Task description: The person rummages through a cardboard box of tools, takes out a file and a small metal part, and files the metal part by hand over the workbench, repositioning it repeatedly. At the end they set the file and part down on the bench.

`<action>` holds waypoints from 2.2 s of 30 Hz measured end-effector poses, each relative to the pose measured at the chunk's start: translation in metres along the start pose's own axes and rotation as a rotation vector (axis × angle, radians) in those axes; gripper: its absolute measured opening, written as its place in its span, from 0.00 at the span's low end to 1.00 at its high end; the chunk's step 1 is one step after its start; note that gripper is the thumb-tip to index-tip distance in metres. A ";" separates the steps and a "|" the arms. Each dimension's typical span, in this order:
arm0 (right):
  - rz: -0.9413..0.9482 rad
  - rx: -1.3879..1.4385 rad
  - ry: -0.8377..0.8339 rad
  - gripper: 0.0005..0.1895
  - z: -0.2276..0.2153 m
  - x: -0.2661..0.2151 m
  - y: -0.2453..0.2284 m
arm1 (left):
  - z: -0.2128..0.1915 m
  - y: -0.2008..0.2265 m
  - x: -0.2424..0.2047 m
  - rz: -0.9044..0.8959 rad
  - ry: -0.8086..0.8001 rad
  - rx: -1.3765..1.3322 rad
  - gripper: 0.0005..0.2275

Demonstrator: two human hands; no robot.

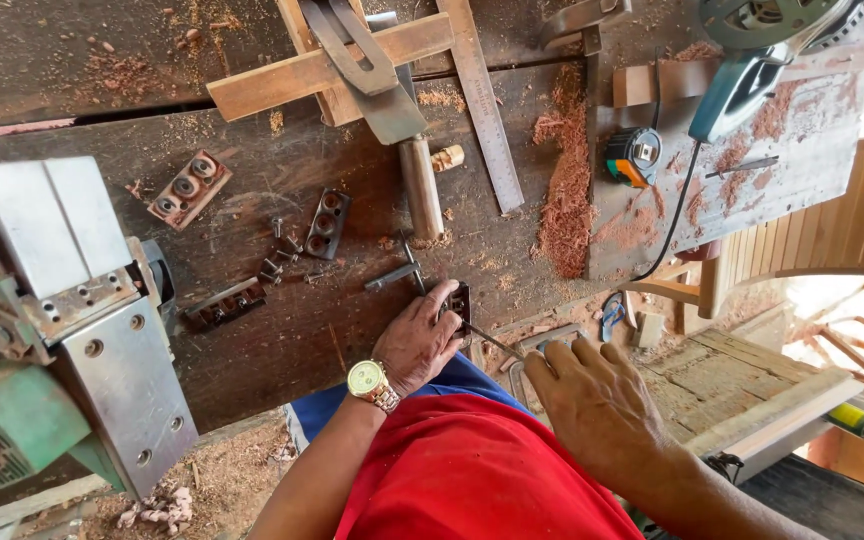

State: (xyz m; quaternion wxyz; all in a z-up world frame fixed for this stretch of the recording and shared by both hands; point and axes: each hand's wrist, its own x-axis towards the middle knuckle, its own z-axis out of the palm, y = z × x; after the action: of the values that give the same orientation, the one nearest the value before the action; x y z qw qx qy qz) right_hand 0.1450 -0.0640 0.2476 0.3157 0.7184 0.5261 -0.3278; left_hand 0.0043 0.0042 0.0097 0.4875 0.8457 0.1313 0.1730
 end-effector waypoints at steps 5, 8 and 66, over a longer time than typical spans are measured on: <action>-0.023 -0.091 0.053 0.18 0.009 -0.008 0.007 | -0.002 0.005 0.002 0.004 0.009 0.008 0.14; -0.035 -0.087 0.177 0.20 0.014 -0.011 0.013 | -0.002 0.006 0.002 0.008 0.001 0.023 0.14; -0.213 1.360 0.724 0.12 0.082 -0.038 0.057 | -0.073 0.175 0.025 -0.575 0.117 -0.976 0.13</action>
State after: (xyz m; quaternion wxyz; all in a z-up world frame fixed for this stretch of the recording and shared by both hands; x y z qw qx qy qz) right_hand 0.1800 -0.1648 0.2362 -0.4190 0.7621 0.3461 -0.3520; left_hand 0.0054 -0.0152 0.1997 0.8412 0.4416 0.2878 0.1205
